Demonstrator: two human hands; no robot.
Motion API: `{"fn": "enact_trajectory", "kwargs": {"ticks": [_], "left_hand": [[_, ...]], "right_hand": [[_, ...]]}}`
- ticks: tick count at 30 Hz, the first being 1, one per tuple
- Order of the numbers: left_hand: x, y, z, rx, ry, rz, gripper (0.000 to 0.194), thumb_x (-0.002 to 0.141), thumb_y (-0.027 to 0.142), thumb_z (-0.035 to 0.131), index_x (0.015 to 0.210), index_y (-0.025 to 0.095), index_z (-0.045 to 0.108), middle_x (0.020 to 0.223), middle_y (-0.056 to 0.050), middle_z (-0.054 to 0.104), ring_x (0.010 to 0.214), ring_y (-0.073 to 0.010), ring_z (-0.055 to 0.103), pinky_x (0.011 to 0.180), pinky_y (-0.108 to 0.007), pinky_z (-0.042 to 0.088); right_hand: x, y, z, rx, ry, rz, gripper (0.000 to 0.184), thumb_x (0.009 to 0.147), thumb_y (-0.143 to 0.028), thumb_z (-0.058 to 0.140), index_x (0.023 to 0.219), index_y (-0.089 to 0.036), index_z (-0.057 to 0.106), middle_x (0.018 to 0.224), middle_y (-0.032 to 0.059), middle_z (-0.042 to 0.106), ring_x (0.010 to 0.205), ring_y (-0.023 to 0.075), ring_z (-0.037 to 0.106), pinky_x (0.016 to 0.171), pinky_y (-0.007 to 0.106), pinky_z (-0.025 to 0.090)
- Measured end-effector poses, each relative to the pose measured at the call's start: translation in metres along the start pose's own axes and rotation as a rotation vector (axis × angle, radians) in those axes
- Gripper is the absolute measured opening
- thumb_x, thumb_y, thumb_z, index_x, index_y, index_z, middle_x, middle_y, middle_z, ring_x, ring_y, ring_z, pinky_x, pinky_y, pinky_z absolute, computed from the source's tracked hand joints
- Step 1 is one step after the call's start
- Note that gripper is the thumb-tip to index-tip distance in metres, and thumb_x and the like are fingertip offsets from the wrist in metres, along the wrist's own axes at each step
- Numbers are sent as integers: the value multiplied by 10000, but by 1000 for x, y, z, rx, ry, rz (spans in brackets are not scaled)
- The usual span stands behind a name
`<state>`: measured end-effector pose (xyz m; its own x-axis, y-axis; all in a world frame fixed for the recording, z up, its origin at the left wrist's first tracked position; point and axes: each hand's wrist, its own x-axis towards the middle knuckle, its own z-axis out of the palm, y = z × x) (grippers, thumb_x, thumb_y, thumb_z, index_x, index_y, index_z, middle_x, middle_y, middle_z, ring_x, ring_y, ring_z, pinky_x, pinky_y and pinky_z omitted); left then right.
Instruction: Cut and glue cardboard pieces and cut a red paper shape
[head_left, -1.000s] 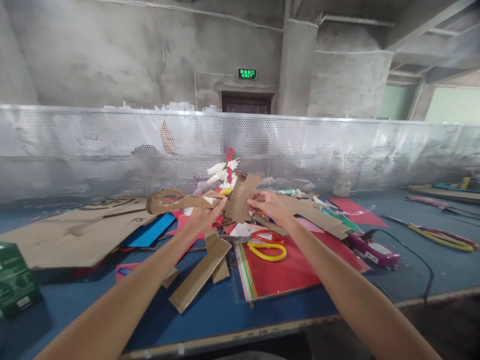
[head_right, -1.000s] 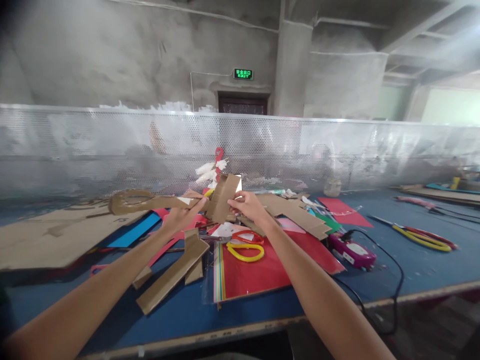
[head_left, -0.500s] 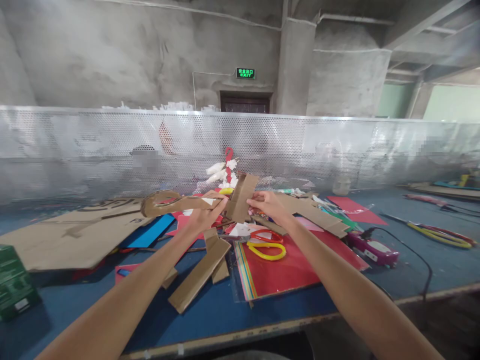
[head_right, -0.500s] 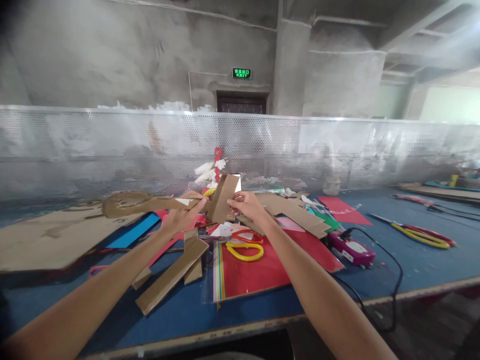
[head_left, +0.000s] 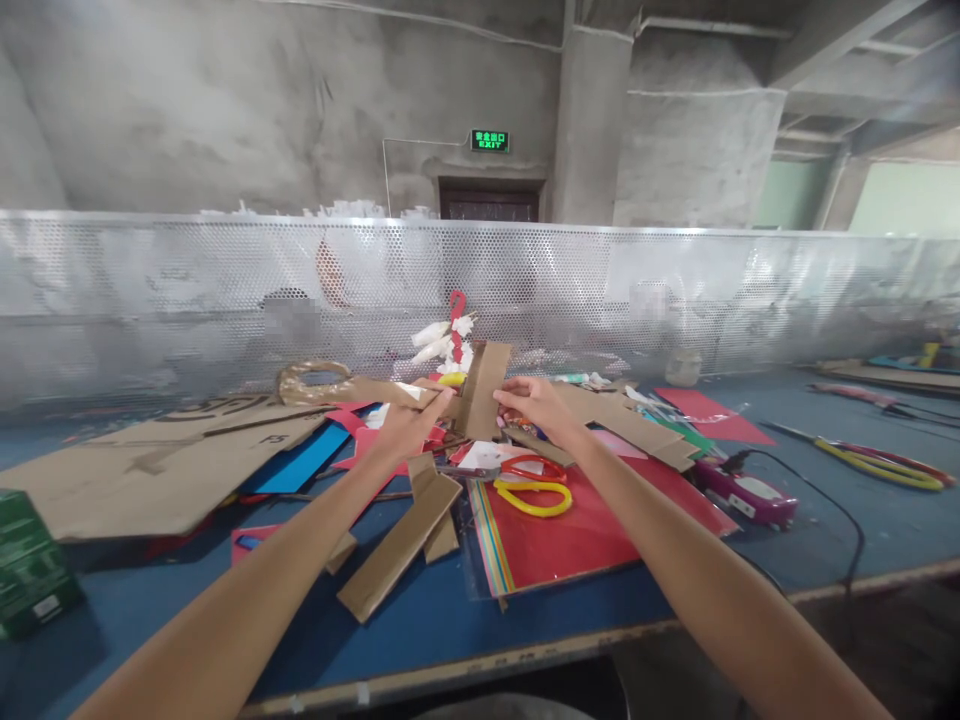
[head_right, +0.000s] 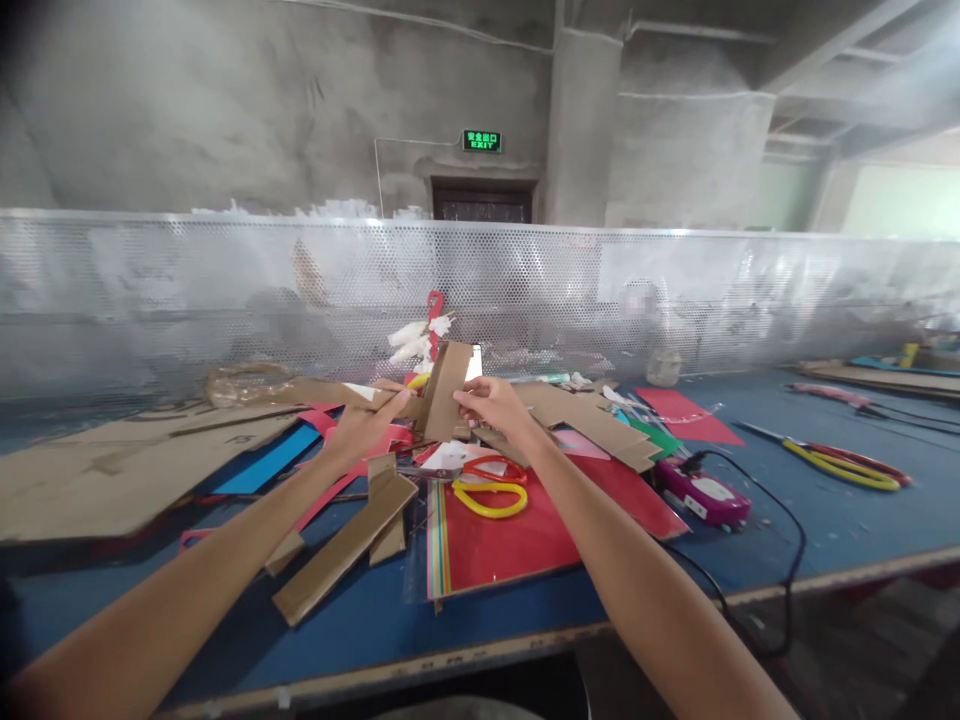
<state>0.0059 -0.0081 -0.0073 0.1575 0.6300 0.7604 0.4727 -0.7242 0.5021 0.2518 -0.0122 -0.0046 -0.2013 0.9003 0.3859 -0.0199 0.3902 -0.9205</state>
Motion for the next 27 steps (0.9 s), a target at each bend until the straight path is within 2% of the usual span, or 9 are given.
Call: {"fn": "enact_trajectory", "kwargs": {"ticks": [7,15,22,27], "left_hand": [[0,3,3,-146,-16,-161,295,867,499,632,885,218,717,915,-43,767,909,-249,704,893,-375,550],[-1,-3,7,-179,-1,-182,298,848,502,665,903,220,741,929,-47,781,922,-261,716,877,-400,570],[-2,4,6,-175,-10,-176,264,867,468,654,902,216,728,979,-47,776,977,-247,707,955,-395,537],[-2,3,6,-178,-15,-174,270,853,475,659,892,214,712,941,-48,771,943,-247,705,909,-391,549]], "right_hand": [[-2,-2,1,22,-60,15,244,763,-317,857,863,-153,708,765,35,719,622,113,645,603,222,549],[-4,-5,3,8,-46,31,238,759,-303,867,832,-154,697,743,33,709,621,113,638,590,218,537],[-3,-4,2,8,-52,17,241,768,-315,854,852,-156,693,727,23,691,606,112,632,588,223,528],[-3,-3,2,-21,-59,-1,208,789,-305,826,858,-149,708,731,31,692,618,117,636,595,226,526]]}}
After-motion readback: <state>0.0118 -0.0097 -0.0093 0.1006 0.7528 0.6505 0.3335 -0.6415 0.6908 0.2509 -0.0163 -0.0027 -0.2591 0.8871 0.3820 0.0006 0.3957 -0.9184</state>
